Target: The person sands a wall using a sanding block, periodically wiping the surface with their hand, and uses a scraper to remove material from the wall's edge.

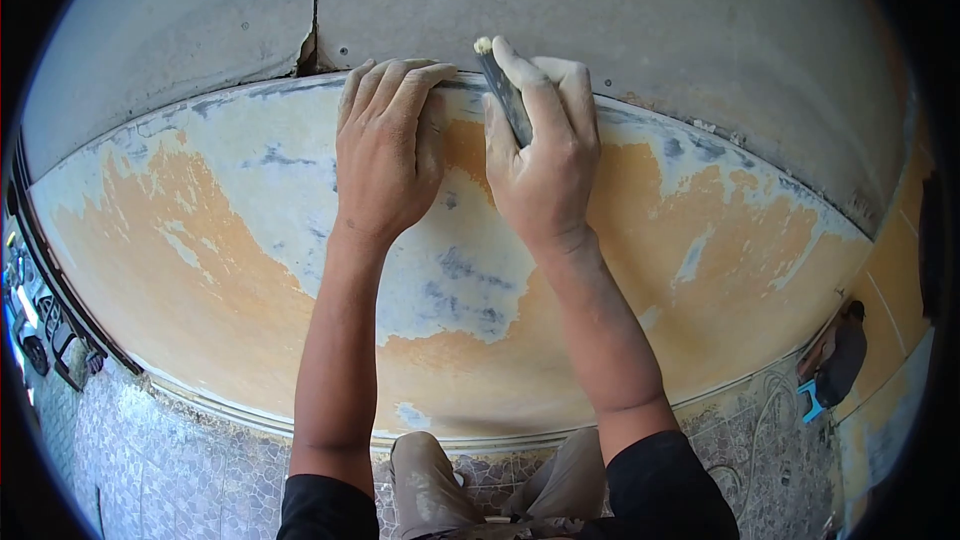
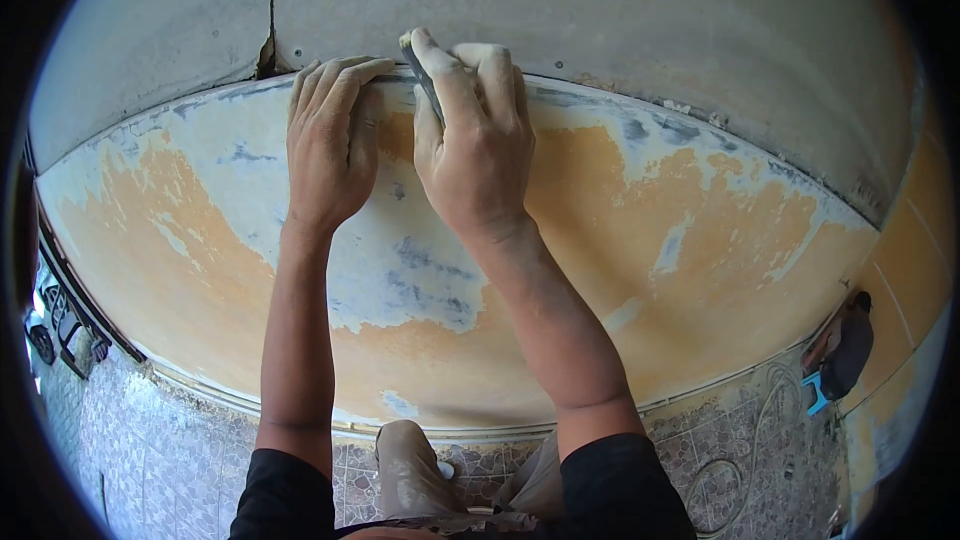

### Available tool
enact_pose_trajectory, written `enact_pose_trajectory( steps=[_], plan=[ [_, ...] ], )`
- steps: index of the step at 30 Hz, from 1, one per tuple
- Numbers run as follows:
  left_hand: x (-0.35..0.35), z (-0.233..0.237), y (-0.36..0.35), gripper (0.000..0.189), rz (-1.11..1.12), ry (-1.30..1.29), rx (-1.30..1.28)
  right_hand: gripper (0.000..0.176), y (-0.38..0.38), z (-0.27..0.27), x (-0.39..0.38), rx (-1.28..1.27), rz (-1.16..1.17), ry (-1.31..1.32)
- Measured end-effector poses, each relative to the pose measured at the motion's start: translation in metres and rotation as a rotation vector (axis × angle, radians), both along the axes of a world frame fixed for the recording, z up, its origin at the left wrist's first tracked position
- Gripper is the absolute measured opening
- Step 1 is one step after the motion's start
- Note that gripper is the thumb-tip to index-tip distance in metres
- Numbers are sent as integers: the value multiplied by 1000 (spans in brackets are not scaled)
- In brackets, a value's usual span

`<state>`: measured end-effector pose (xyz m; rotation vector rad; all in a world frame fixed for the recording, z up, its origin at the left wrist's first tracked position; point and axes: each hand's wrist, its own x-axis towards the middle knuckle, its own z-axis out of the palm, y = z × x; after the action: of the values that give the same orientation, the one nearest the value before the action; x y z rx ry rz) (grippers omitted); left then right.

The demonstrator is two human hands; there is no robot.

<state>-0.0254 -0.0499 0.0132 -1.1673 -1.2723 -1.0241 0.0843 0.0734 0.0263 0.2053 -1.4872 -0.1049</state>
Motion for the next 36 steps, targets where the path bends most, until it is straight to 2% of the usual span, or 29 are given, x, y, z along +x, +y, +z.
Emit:
enact_pose_trajectory(
  steps=[3, 4, 6, 7, 9, 12, 15, 17, 20, 21, 23, 26, 28, 31, 34, 36],
  plan=[
    [-11, 1, -8, 27, 13, 19, -41, 45, -2, -17, 7, -46, -37, 2],
    [-16, -1, -11, 27, 14, 20, -41, 45, 4, -40, 11, -46, -36, 4],
    [-25, -4, -18, 27, 172, 102, 32, 47, 23, -94, 18, 32, -5, 23],
    [-27, -5, -19, 26, 173, 93, 21, 47, 21, -96, 18, 39, -1, 26],
    [-27, -4, -16, 26, 162, 66, 32, 47, 19, -99, 18, 5, 15, 0],
    [-21, -5, -11, 26, 135, 5, 37, 46, 2, -34, 0, 30, 39, -6],
    [-18, -5, -13, 25, 115, -20, 40, 49, -15, 2, -6, 4, 1, -84],
    [-19, -4, -15, 25, 107, -15, 40, 49, -8, -18, -3, 26, 15, -73],
    [-22, -3, -21, 26, 112, 13, 22, 51, 7, -90, 10, 1, 25, -50],
    [-21, -4, -21, 27, 98, 3, 16, 50, 3, -99, 16, -7, 21, -54],
    [-20, -3, -20, 28, 84, -8, 16, 50, 7, -99, 13, -9, 18, -59],
    [-19, -4, -17, 31, 82, -13, 26, 51, -13, -34, -12, 24, 75, -19],
    [-18, -3, -17, 33, 81, -16, 42, 53, -25, 2, -20, 56, 9, -89],
    [-20, -3, -21, 29, 100, 8, 5, 54, -20, -16, -14, 64, 20, -97],
    [-18, -2, -24, 33, 82, -3, -3, 54, -1, -89, 1, -17, 39, -77],
    [-20, -2, -24, 32, 87, -1, 6, 54, -4, -82, -1, -10, 55, -72]
  ],
)
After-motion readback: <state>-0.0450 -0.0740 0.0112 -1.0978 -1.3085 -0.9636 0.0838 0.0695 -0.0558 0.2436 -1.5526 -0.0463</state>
